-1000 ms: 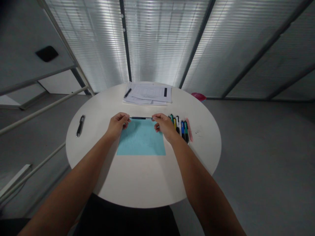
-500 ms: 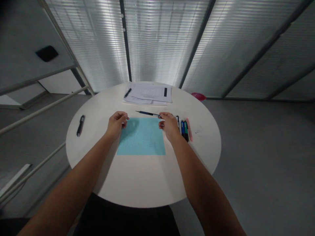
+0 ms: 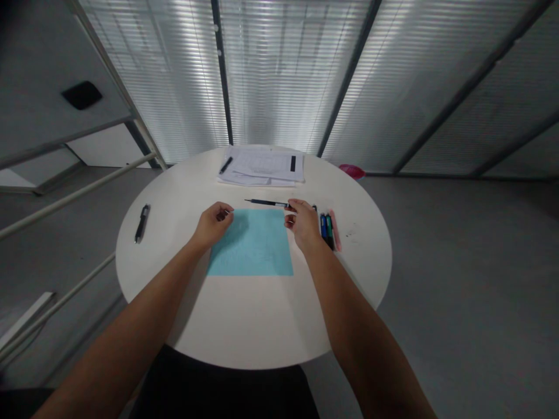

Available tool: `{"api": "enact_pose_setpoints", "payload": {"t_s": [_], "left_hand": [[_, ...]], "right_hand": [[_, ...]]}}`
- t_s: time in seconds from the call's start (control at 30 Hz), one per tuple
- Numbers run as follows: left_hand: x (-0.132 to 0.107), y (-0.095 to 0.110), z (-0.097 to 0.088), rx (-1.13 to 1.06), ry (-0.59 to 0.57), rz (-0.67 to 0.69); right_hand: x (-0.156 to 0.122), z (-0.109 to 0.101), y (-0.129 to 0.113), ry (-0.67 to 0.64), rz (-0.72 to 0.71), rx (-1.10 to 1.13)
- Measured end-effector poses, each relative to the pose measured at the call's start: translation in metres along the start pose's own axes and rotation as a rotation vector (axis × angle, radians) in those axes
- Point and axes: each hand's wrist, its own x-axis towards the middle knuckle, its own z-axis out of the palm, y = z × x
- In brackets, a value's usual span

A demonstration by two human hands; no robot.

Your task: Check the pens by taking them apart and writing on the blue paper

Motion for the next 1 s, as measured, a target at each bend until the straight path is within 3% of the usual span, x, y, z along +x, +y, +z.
{"api": "enact_pose_setpoints", "payload": {"t_s": [0.2,0.4,1.0], "left_hand": [[0.000,0.001,-0.001,0.036,-0.003,-0.005],[0.000,0.002,-0.002,0.085,-0.038,0.006],[-0.005,0.013,-0.005,0.329,-0.269,0.174]], "right_hand": [[0.002,0.003,0.000,0.065,0.050,0.065],[0.002,0.002,0.001,0.032,0.042,0.081],[0.000,0.009,0.008,-0.097,-0.243,-0.150]]}}
